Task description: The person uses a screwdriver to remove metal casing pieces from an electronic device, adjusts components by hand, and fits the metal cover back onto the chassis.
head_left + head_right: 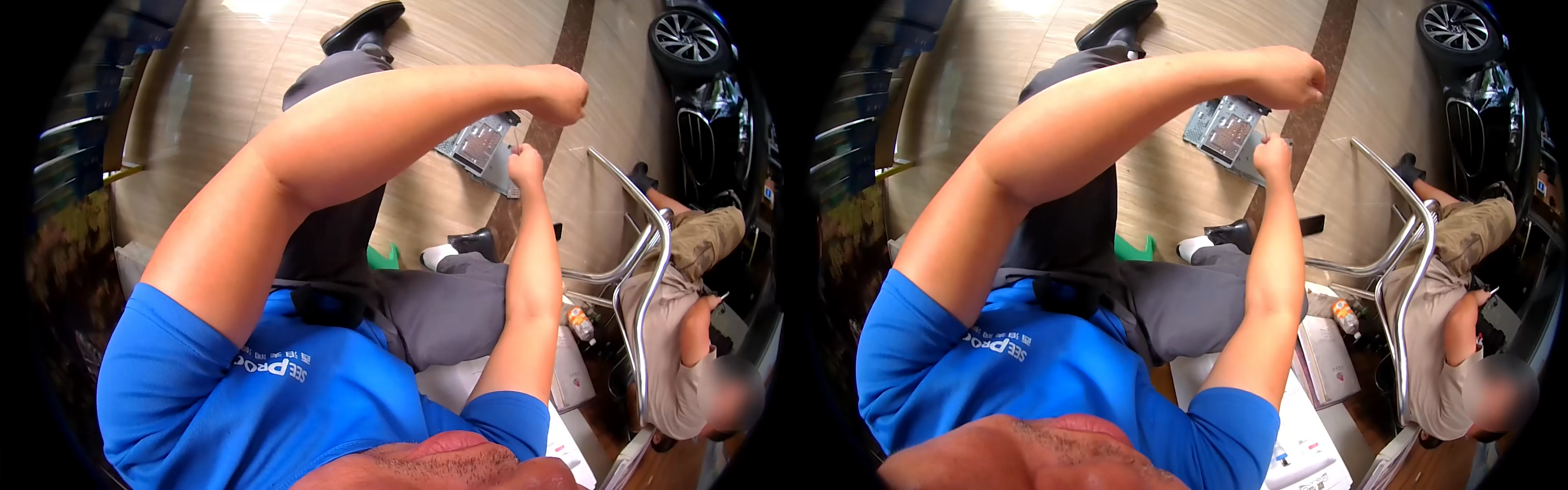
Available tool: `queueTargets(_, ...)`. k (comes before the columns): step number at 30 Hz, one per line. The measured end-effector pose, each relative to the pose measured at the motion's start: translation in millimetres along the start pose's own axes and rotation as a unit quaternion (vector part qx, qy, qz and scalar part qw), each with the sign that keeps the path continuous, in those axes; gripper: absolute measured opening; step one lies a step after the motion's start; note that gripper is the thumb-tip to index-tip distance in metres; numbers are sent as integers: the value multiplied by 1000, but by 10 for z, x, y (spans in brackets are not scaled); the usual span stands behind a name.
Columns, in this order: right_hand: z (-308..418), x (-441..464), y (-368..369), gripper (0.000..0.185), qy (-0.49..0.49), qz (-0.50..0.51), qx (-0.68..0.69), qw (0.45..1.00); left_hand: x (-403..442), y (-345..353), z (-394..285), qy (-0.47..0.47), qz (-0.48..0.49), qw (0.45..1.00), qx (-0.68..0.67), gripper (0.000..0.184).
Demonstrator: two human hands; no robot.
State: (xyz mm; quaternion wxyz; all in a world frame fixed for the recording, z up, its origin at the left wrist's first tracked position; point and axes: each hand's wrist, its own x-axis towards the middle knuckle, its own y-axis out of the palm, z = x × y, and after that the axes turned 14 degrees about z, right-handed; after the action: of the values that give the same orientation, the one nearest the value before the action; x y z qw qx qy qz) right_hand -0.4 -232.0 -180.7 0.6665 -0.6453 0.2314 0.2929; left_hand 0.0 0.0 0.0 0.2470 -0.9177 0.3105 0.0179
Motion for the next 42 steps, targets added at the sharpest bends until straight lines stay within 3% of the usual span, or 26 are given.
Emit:
queueTargets(2,-56,-91,-104,38,-142,-71,-10,987,-57,11,-5,-45,4,994,95,32)
queueTargets(3,57,-191,-154,38,-151,-81,9,985,-34,59,-12,-51,9,992,118,32)
queueTargets(5,273,-834,-484,36,-207,-60,173,961,27,195,60,-41,25,978,205,27)
queueTargets(10,294,-1528,-891,32,-263,-107,208,936,-43,299,31,17,64,963,259,21)
queueTargets(11,192,-1510,-859,31,-326,-183,193,907,-43,312,-3,30,83,954,285,21)
queueTargets(14,121,-1753,-1021,28,-300,-196,186,915,-92,391,-62,54,52,970,232,23)
queueTargets(16,47,-1786,-1061,26,-327,-227,202,895,-71,430,-21,95,20,976,196,25)
queueTargets(19,31,-1857,-1130,25,-365,-247,236,866,-136,394,-71,77,-2,973,219,33)
queueTargets(21,-50,-1927,-1162,19,-343,-235,339,844,-133,463,-110,77,-4,978,196,35)
queueTargets(27,18,-2078,-1173,13,-335,-213,427,812,-166,604,-197,78,19,976,201,35)
queueTargets(32,83,-2135,-1115,19,-314,-219,330,863,-132,677,-151,64,23,974,218,32)
queueTargets(34,74,-2127,-1090,19,-323,-222,308,867,-96,675,-135,37,58,967,246,29)
queueTargets(40,-30,-2054,-1035,17,-311,-226,259,886,-149,637,-152,62,38,965,251,30)
queueTargets(42,-43,-2057,-1033,13,-327,-270,218,879,-150,620,-150,63,39,965,251,30)
